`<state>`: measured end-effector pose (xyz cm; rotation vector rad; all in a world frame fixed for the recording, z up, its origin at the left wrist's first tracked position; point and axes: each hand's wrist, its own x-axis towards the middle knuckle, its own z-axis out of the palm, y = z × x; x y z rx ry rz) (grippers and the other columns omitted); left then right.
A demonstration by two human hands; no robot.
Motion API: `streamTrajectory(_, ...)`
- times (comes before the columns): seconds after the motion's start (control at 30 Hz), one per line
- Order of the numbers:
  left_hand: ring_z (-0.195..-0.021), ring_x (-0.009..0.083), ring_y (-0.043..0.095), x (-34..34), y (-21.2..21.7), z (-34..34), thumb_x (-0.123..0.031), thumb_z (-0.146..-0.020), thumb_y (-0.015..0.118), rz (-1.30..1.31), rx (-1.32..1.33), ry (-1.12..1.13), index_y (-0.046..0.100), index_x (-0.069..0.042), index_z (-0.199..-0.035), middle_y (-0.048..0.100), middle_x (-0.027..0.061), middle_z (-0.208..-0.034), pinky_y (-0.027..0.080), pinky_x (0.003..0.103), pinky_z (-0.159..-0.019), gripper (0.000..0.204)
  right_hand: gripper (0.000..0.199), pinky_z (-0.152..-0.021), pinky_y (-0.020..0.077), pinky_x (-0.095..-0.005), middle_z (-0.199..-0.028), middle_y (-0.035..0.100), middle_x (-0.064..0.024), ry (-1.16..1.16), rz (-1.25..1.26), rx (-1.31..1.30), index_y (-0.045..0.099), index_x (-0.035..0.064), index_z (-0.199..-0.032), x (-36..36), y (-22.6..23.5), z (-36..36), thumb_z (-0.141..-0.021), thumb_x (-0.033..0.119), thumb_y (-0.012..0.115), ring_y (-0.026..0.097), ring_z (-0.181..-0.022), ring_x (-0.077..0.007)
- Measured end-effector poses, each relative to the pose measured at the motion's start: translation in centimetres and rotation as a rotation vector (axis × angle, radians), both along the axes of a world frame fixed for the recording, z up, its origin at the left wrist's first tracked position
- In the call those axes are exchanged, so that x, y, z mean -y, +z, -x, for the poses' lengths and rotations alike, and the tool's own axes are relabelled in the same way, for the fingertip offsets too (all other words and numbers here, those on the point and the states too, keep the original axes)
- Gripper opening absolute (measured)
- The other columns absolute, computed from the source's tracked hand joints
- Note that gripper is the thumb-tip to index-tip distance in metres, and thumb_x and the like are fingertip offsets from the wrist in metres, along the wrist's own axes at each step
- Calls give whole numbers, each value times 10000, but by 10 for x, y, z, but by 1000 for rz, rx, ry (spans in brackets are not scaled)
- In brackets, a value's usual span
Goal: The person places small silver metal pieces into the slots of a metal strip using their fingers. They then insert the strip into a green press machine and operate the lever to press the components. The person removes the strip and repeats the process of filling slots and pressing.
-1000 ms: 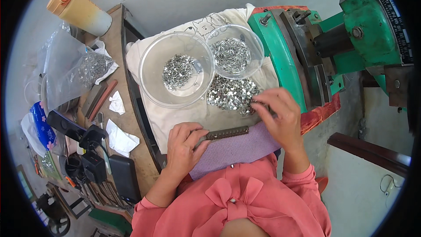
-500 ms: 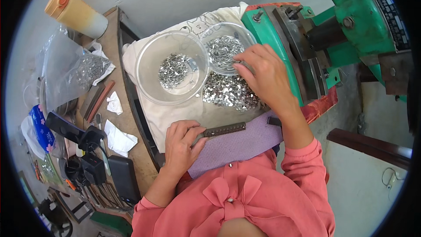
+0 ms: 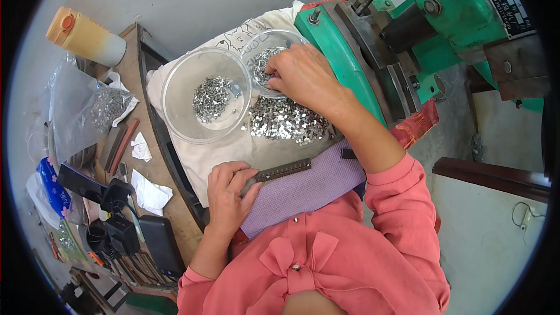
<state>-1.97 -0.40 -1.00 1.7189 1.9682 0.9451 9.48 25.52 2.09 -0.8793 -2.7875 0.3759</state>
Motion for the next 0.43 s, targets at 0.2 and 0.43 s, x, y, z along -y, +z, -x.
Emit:
streamTrajectory(0.2,-983,299,586,0,0,0,-34,-660,831,-2,-16,-12,715,-52,-998,656,87,-1045,475,393,-844,358,122,-747,551,-452,-790,719,-185,-21,100,-31,753,32,-840,0,-4,7,-788,141,772,703,-798,-358)
streamTrajectory(0.43,-987,294,587,-1,-1,1,-30,-684,822,-12,-62,-35,713,-54,-1029,657,90,-1060,471,399,-855,363,97,-754,551,-447,-778,717,-185,-26,81,-33,762,41,-844,-1,-7,9,-796,123,742,706,-808,-361)
